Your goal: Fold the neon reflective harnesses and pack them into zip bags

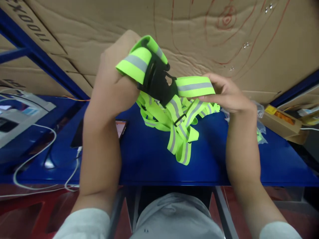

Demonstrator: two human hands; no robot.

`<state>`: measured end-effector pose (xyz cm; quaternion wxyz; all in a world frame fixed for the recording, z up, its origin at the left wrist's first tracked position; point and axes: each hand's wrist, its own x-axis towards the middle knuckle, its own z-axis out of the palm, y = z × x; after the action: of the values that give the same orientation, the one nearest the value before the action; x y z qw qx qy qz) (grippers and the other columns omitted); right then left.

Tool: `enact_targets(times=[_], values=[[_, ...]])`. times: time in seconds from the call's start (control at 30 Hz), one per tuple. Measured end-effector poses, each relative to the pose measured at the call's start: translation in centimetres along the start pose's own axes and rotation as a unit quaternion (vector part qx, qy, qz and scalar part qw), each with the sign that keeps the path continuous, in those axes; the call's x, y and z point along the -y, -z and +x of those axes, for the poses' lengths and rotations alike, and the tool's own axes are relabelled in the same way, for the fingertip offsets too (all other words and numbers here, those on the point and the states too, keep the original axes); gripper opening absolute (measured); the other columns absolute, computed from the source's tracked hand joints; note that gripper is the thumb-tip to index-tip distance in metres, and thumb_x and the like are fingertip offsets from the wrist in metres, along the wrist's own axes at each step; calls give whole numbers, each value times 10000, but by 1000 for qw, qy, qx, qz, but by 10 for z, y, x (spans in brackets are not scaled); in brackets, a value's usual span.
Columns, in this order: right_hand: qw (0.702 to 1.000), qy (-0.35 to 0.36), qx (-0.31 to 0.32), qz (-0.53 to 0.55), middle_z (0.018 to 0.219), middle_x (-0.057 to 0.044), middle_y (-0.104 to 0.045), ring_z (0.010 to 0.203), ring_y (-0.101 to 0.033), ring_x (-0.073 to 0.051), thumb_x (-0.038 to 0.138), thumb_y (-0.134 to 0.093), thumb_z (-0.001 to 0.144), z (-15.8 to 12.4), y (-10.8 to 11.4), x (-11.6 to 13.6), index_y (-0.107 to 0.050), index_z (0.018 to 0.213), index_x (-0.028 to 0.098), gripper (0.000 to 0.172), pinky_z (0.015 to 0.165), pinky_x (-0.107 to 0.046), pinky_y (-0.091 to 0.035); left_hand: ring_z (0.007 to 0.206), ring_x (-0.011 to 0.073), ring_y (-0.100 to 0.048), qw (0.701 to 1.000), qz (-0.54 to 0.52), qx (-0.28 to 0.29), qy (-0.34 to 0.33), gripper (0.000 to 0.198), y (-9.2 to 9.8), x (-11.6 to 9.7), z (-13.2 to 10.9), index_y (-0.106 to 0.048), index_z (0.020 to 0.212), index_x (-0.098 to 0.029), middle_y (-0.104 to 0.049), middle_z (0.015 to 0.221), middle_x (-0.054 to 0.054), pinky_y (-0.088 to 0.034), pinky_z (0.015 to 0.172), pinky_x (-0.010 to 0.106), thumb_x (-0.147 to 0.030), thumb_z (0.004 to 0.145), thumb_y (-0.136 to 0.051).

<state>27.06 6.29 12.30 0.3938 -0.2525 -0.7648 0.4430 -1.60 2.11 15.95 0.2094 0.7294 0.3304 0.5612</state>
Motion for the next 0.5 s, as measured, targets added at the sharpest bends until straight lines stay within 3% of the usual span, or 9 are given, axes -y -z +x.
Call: enact_targets(times=[0.07, 0.17, 0.27, 0.33, 0.43, 0.5], values=[[999, -12, 37, 3, 1104, -34, -757, 1060, -745, -231, 413, -950, 717, -2, 3, 1, -735, 1127, 197, 511, 883, -331, -638, 967, 141, -709, 998, 38, -10, -41, 134, -5, 1, 0, -736, 1034, -193, -681, 1002, -26, -543, 994, 288, -114, 1020, -628], [998, -4, 57, -4, 1338, -57, -697, 1233, -693, -266, 466, -979, 650, 1, -7, 5, -688, 1305, 236, 753, 1022, -382, -613, 839, 116, -690, 998, -6, -44, -42, 206, -21, 0, 0, -711, 1128, -179, -649, 927, -36, -556, 891, 267, -77, 1051, -551], [997, 73, -5, -28, 1514, -46, -590, 1401, -587, -223, 482, -849, 841, 8, -27, 14, -617, 1413, 276, 651, 1225, -383, -478, 814, 112, -667, 997, -37, -65, -26, 192, -36, -4, -3, -707, 1060, -168, -601, 883, -36, -547, 825, 253, -92, 1058, -531], [992, 121, 12, -37, 1515, -62, -592, 1442, -554, -218, 479, -770, 921, 12, -42, 21, -615, 1399, 220, 565, 1285, -387, -407, 834, 99, -643, 996, -48, -73, -26, 198, -42, -5, -5, -674, 1031, -166, -569, 908, -39, -531, 802, 233, -128, 1077, -484], [985, 130, 71, -85, 1414, -48, -667, 1401, -587, -245, 457, -815, 878, 14, -59, 27, -625, 1338, 173, 573, 1298, -428, -386, 839, 85, -602, 996, -41, -73, -40, 170, -42, 0, -3, -614, 957, -184, -568, 903, -44, -500, 787, 203, -169, 1077, -493], [986, 102, 69, -112, 1355, -14, -698, 1397, -584, -254, 461, -861, 821, 14, -70, 27, -633, 1304, 199, 595, 1310, -443, -364, 830, 97, -592, 995, -23, -80, -55, 178, -40, 6, 0, -594, 900, -201, -584, 859, -41, -484, 796, 209, -101, 1029, -523]])
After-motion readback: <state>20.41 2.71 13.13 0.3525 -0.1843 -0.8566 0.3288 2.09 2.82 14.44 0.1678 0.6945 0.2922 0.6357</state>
